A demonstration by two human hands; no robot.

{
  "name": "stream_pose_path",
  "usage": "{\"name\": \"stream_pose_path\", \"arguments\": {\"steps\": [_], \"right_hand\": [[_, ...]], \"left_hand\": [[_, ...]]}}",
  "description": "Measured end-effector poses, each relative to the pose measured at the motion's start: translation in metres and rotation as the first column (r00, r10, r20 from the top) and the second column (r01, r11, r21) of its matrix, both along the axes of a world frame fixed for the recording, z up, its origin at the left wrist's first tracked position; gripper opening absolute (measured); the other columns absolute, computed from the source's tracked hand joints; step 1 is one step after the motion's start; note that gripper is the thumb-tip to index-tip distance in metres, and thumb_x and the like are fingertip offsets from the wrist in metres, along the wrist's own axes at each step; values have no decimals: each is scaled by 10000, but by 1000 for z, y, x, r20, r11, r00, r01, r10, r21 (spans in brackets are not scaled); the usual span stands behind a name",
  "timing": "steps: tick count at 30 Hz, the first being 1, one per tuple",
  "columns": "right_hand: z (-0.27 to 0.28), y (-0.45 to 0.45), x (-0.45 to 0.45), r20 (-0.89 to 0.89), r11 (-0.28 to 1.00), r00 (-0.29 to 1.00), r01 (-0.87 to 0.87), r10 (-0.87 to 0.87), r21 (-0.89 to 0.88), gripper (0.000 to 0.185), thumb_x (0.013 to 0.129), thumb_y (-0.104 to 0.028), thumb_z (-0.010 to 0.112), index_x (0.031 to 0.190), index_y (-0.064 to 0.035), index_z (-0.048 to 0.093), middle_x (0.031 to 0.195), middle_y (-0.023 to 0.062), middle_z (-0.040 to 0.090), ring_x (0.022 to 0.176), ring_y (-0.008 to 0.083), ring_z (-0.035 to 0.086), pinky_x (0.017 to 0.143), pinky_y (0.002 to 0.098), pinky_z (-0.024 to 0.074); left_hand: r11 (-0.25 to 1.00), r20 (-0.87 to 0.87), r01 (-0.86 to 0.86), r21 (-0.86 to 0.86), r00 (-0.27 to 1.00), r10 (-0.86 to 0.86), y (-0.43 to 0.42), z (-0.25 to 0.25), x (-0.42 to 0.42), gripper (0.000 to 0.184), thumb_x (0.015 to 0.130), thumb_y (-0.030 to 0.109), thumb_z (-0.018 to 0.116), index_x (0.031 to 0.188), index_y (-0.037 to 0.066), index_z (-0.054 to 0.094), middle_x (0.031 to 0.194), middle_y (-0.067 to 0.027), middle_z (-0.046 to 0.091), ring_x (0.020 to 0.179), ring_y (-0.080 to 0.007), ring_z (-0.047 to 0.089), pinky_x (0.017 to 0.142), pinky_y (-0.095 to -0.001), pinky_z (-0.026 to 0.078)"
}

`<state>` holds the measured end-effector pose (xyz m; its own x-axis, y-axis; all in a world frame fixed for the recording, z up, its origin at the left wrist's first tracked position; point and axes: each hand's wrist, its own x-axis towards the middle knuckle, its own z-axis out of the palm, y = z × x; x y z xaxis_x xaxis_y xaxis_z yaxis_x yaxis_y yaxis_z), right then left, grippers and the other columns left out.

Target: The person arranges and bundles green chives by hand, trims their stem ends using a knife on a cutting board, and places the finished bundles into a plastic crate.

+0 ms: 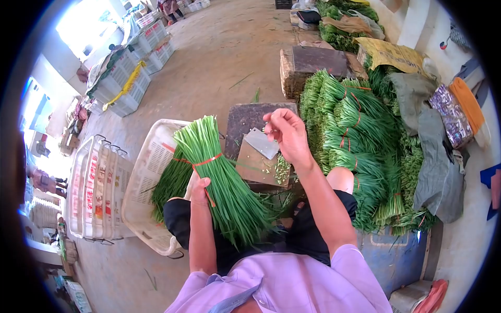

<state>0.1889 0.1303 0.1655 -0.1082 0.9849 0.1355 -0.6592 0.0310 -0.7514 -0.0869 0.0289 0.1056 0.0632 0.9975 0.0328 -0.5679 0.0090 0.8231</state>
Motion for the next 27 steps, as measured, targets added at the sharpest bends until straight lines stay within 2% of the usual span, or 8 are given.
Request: {"name": "stream_pose_path", "arguments": {"steps": [2, 4, 5, 9, 12, 16, 21, 27], "right_hand": [[-7, -6, 7, 141, 993, 983, -119, 116, 11, 55, 974, -105, 626, 935, -70, 610, 906, 57, 669, 663, 88, 625, 534, 223, 494], [-13, -13, 11, 597, 924, 733, -381, 327, -38, 66, 945, -81, 671, 922, -58, 614, 808, 23, 672, 629, 63, 611, 532, 214, 489], [-17, -16, 6, 699, 917, 651, -398, 297, -19, 99, 916, -75, 707, 940, -49, 615, 770, 0, 654, 621, 39, 601, 529, 204, 485], [-17, -36, -24, 594, 926, 726, -365, 348, -97, 109, 913, -100, 714, 960, -53, 628, 774, -10, 637, 604, 40, 586, 521, 208, 484], [-13, -50, -50, 782, 944, 620, -295, 70, 149, 194, 874, -158, 767, 958, -25, 652, 797, -9, 626, 680, 76, 565, 615, 254, 478], [-6, -50, -52, 867, 924, 497, -348, 41, 156, 241, 858, -165, 779, 995, -8, 660, 804, 16, 631, 710, 87, 553, 646, 265, 470], [-16, -41, -47, 816, 913, 558, -395, 151, 102, 229, 874, -155, 731, 969, 31, 636, 782, 115, 665, 702, 187, 625, 673, 333, 505], [-3, -36, -37, 899, 878, 435, -450, 55, 165, 178, 894, -136, 687, 952, 24, 636, 755, 133, 652, 697, 208, 627, 676, 350, 502]], "left_hand": [[998, 0, 41, -37, 999, -41, 1, -13, -6, 832, 666, 251, 804, 1376, -20, 466, 1180, -147, 643, 1004, -275, 686, 851, -408, 598], [998, 10, 37, -40, 999, -37, 2, -10, -3, 822, 669, 249, 805, 1371, -19, 469, 1181, -148, 644, 1007, -274, 686, 852, -407, 598], [999, 19, 36, -40, 999, -35, 3, -8, -1, 813, 673, 246, 805, 1365, -19, 472, 1182, -148, 646, 1009, -273, 685, 853, -406, 598], [997, 19, 54, -51, 998, -53, 6, -6, 1, 791, 680, 241, 812, 1351, -18, 484, 1182, -146, 647, 1011, -270, 685, 853, -403, 598], [994, 18, 97, -44, 995, -96, 9, -1, 7, 797, 677, 242, 827, 1352, -15, 490, 1188, -141, 648, 1020, -266, 683, 875, -400, 592], [995, 20, 84, -53, 996, -83, 7, 2, 11, 804, 664, 238, 841, 1354, -5, 506, 1192, -127, 654, 1054, -255, 674, 930, -393, 566], [993, -34, 114, -27, 993, -115, 8, 1, 5, 795, 667, 242, 842, 1348, -1, 510, 1181, -115, 657, 1045, -242, 675, 917, -385, 566], [991, -53, 116, -62, 991, -120, 3, 5, 5, 783, 655, 227, 839, 1333, -4, 521, 1160, -113, 667, 1007, -239, 686, 882, -384, 577]]}}
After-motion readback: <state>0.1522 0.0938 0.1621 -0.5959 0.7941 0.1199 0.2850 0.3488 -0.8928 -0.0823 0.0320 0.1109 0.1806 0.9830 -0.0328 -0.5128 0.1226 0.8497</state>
